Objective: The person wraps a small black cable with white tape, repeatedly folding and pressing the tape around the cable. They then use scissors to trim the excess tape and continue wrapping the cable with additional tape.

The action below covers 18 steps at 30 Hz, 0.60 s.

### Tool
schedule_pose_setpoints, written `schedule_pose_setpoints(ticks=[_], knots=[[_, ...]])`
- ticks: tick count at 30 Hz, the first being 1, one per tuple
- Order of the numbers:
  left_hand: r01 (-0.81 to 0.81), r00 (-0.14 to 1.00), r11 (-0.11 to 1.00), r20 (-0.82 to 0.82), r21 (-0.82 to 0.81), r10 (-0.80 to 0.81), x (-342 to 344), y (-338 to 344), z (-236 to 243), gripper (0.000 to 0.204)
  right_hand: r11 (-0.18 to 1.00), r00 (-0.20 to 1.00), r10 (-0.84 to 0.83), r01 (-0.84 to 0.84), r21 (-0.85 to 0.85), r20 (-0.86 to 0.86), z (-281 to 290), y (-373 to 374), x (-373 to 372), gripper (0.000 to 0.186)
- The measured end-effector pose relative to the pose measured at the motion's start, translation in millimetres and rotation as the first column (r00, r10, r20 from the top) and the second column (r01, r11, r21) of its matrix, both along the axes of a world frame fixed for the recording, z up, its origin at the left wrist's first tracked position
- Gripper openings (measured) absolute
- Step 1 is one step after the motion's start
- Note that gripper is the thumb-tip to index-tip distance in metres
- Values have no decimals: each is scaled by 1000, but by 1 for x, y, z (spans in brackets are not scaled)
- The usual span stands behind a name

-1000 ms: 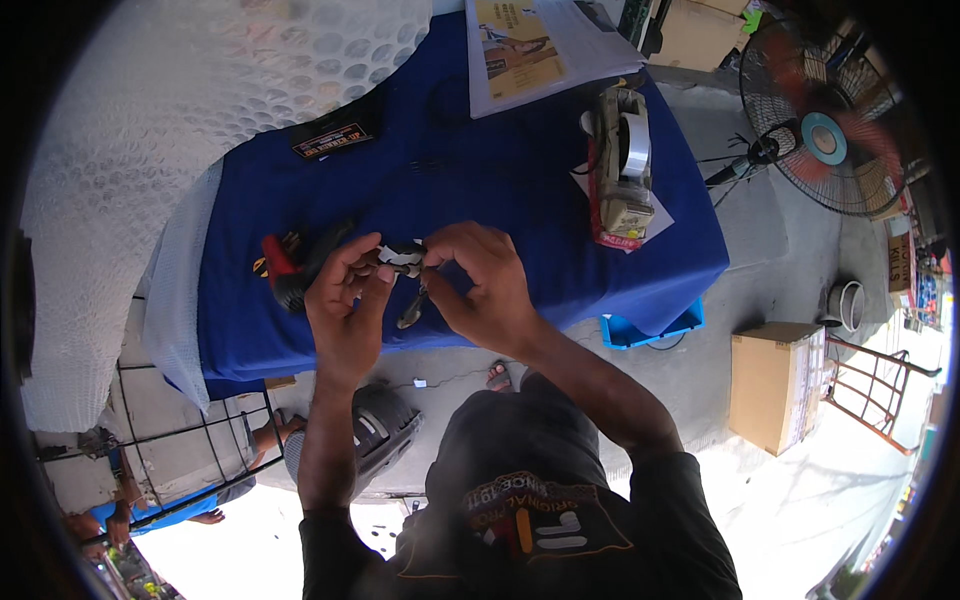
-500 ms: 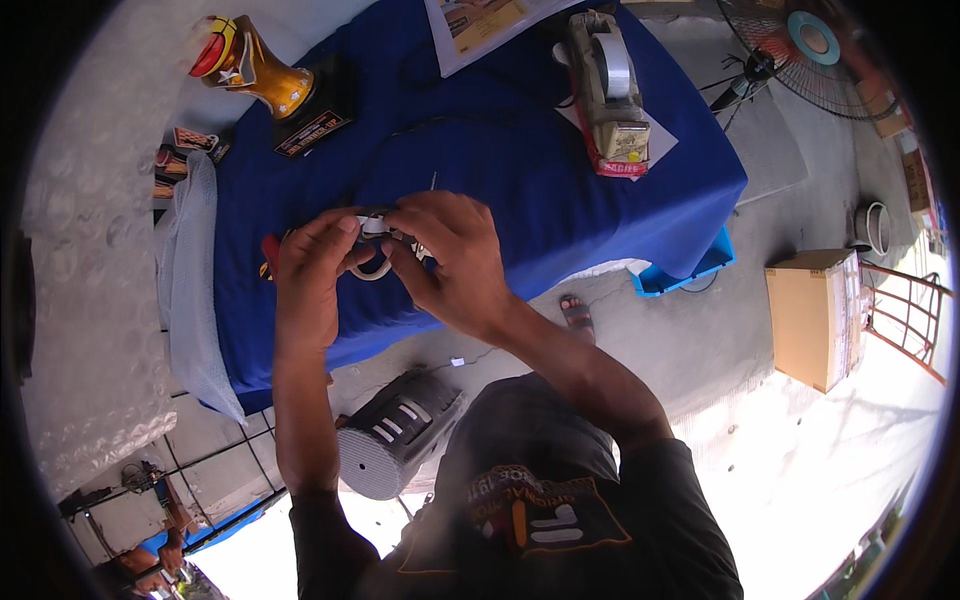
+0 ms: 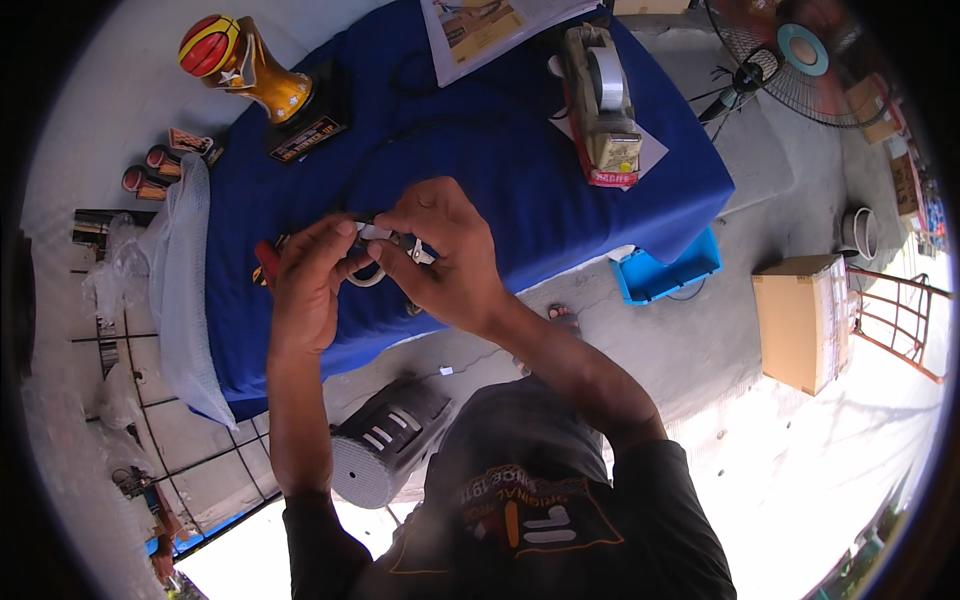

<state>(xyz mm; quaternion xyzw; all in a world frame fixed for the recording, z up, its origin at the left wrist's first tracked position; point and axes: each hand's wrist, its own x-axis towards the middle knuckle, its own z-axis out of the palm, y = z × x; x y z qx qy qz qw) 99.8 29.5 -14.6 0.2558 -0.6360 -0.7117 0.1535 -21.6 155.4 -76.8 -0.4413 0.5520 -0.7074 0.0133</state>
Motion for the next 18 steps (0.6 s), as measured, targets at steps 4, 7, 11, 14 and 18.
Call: schedule_pose_setpoints(ticks=[4,7,11,14,18], knots=[[9,999,1000,-40,23,-9,-1,2,-3,22,999,995,29,-32,33,97,2,-4,5,14],[-23,999,1000,-31,8,23,-1,4,-4,21,994,991,71,-80,81,114,6,-3,2,13],[-3,999,998,-34,-67,0,1,7,-4,20,961,987,85,-117,250,136,20,6,4,12],[-9,997,995,-77,-101,1,1,10,-7,18,952,997,64,-76,297,49,32,12,9,13],[-30,997,986,-72,-166,18,0,12,-12,15,895,876,188,-339,290,445,40,17,11,15]])
